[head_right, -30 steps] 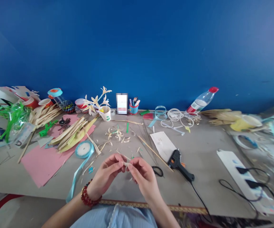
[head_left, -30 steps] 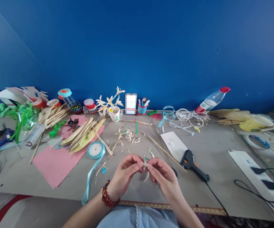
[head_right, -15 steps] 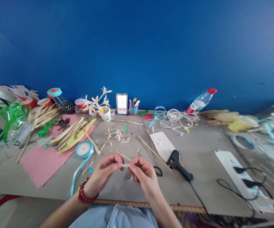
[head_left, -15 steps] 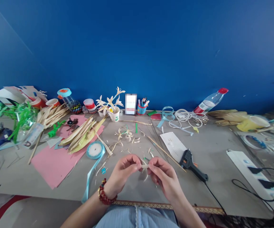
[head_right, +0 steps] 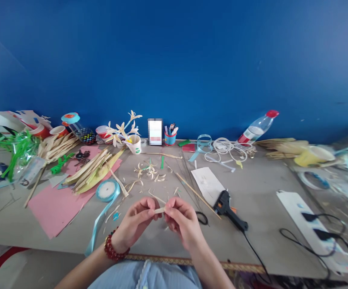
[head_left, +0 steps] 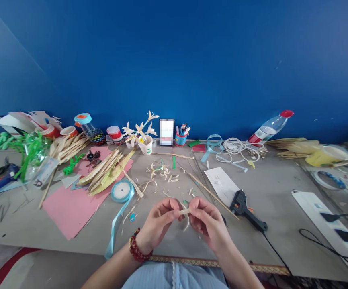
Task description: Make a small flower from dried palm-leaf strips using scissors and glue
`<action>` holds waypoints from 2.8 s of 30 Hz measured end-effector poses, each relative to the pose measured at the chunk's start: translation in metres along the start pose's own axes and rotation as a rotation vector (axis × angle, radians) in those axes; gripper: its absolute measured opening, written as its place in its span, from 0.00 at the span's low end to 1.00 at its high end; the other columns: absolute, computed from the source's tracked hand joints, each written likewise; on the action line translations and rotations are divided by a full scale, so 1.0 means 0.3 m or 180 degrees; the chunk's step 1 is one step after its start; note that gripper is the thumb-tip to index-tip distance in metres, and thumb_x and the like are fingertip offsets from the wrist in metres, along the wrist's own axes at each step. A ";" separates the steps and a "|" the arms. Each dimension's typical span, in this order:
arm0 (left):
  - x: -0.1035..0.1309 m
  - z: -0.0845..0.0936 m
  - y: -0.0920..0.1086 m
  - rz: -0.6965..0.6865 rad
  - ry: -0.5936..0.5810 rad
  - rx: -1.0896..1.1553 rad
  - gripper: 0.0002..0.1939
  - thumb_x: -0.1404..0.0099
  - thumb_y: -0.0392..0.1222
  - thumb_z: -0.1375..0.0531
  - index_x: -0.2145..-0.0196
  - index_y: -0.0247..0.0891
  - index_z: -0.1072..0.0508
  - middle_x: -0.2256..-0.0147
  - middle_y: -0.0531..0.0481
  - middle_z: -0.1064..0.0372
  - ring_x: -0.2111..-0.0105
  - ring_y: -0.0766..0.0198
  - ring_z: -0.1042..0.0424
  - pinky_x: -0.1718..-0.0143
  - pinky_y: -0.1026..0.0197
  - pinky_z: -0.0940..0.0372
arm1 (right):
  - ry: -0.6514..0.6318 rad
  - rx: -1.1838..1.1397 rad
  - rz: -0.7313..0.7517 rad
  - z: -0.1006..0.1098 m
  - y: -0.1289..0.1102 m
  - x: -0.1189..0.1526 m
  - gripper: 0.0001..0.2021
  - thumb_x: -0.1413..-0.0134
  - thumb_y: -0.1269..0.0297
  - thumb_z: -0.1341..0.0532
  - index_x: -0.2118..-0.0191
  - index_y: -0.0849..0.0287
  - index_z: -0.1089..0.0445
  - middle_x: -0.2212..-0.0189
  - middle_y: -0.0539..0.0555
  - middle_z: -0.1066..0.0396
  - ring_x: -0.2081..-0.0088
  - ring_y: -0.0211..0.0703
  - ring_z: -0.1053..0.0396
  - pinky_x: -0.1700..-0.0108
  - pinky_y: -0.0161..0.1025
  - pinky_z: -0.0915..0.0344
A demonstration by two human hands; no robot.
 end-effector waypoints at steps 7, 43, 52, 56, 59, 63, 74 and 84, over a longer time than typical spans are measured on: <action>-0.002 0.010 -0.021 -0.0048 -0.0001 0.0074 0.10 0.41 0.43 0.33 0.73 0.35 0.28 0.74 0.49 0.33 0.68 0.61 0.33 0.61 0.60 0.41 | -0.0168 -0.0289 -0.0137 0.000 0.004 0.002 0.15 0.53 0.57 0.30 0.75 0.59 0.36 0.84 0.45 0.36 0.86 0.27 0.51 0.83 0.27 0.58; -0.002 -0.026 -0.049 -0.0005 -0.0166 0.0730 0.06 0.43 0.36 0.34 0.74 0.35 0.28 0.70 0.48 0.32 0.66 0.61 0.33 0.60 0.58 0.40 | -0.0043 -0.0358 0.0137 -0.013 0.045 0.014 0.15 0.52 0.56 0.30 0.75 0.59 0.34 0.86 0.42 0.42 0.85 0.27 0.53 0.83 0.27 0.55; -0.005 -0.012 -0.051 0.0113 -0.0425 0.1145 0.09 0.42 0.42 0.36 0.74 0.35 0.29 0.73 0.51 0.37 0.68 0.62 0.36 0.62 0.59 0.41 | -0.0166 -0.0559 0.0205 -0.013 0.042 0.015 0.14 0.49 0.57 0.32 0.75 0.59 0.34 0.87 0.42 0.43 0.86 0.27 0.54 0.83 0.26 0.55; -0.003 -0.017 -0.013 0.0022 -0.0478 0.0509 0.17 0.40 0.52 0.37 0.67 0.32 0.26 0.67 0.44 0.33 0.63 0.56 0.34 0.58 0.55 0.41 | -0.0062 -0.0364 0.0395 -0.001 0.027 0.017 0.13 0.50 0.58 0.30 0.73 0.59 0.32 0.85 0.43 0.40 0.85 0.27 0.50 0.84 0.25 0.52; -0.001 -0.022 0.005 -0.0037 -0.0367 0.0078 0.11 0.42 0.44 0.33 0.69 0.33 0.26 0.68 0.46 0.32 0.64 0.59 0.34 0.60 0.59 0.42 | -0.0072 -0.0324 0.0431 -0.002 0.028 0.020 0.13 0.50 0.58 0.30 0.73 0.59 0.32 0.84 0.43 0.39 0.85 0.27 0.48 0.84 0.25 0.50; -0.003 -0.023 -0.003 0.0036 -0.0300 0.0139 0.08 0.42 0.38 0.33 0.73 0.34 0.29 0.71 0.48 0.33 0.67 0.62 0.35 0.62 0.61 0.44 | -0.0125 -0.0387 0.0370 -0.014 0.039 0.021 0.14 0.50 0.57 0.30 0.74 0.59 0.33 0.85 0.43 0.40 0.86 0.26 0.49 0.85 0.24 0.50; -0.001 -0.006 0.010 -0.0152 -0.0253 0.0111 0.11 0.41 0.44 0.34 0.68 0.33 0.27 0.67 0.46 0.33 0.64 0.59 0.35 0.59 0.58 0.42 | -0.0086 -0.0331 0.0645 -0.006 0.026 0.017 0.12 0.46 0.59 0.32 0.72 0.59 0.31 0.83 0.45 0.37 0.85 0.28 0.46 0.84 0.25 0.46; -0.005 0.000 0.045 -0.0082 -0.0352 -0.0504 0.06 0.39 0.37 0.35 0.71 0.34 0.28 0.69 0.49 0.34 0.67 0.63 0.33 0.63 0.61 0.41 | -0.0564 0.0416 0.0368 -0.012 0.004 0.017 0.13 0.48 0.56 0.31 0.67 0.61 0.29 0.76 0.47 0.34 0.79 0.31 0.39 0.77 0.29 0.40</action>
Point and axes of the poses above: each hand's wrist, its own x-axis away from the middle knuckle, its own z-axis out of the back of the hand, y = z × x, the point moved 4 cm from there along -x, towards the middle knuckle
